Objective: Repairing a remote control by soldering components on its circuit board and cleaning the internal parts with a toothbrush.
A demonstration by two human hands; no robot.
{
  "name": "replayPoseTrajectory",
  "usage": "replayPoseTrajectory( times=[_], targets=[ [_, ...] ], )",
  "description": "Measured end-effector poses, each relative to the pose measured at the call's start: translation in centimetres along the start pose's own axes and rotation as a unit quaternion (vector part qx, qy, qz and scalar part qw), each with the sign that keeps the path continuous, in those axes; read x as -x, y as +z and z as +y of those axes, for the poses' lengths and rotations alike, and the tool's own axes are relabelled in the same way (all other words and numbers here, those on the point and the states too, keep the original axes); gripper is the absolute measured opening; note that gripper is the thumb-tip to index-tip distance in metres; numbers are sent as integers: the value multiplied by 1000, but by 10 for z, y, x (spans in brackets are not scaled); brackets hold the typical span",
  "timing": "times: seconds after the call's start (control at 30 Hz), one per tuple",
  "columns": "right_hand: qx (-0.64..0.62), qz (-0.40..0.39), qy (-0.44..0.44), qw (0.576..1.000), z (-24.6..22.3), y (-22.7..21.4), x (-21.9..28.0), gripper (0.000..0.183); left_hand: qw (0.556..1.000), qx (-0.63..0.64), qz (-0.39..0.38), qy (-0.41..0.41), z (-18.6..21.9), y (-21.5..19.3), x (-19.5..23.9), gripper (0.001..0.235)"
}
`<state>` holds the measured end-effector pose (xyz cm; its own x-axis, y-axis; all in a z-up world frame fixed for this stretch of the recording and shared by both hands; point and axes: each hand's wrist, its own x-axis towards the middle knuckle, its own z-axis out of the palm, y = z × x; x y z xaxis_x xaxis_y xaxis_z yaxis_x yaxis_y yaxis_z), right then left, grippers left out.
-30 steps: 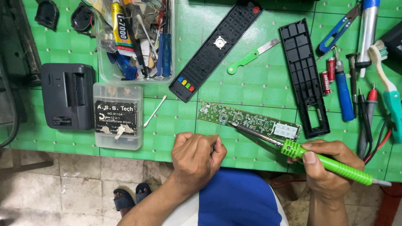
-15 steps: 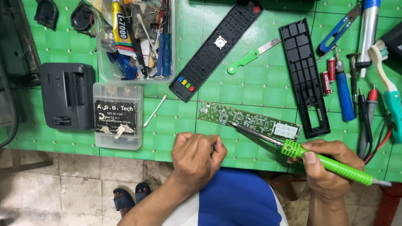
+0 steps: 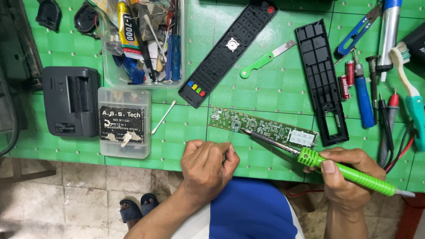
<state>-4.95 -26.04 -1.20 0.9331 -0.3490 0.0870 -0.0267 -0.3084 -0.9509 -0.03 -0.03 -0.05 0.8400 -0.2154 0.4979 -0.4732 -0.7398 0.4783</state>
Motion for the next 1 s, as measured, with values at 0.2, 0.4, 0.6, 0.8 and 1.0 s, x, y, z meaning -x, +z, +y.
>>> replayPoseTrajectory(
  times=[0.2, 0.4, 0.6, 0.8, 1.0],
  targets=[
    [-6, 3, 18, 1000, 5, -6, 4, 20, 1000, 10, 2, -2, 0, 0, 0, 13],
    [-10, 0, 12, 1000, 11, -7, 4, 22, 1000, 7, 2, 0, 0, -1, -1, 15],
    [-16, -13, 15, 1000, -1, -2, 1, 18, 1000, 6, 3, 1, 0, -1, -1, 14],
    [-11, -9, 11, 1000, -1, -3, 1, 18, 1000, 2, 2, 2, 0, -1, 0, 13],
    [-80, 3, 28, 996, 9, -7, 4, 16, 1000, 7, 2, 1, 0, -1, 0, 13]
  ],
)
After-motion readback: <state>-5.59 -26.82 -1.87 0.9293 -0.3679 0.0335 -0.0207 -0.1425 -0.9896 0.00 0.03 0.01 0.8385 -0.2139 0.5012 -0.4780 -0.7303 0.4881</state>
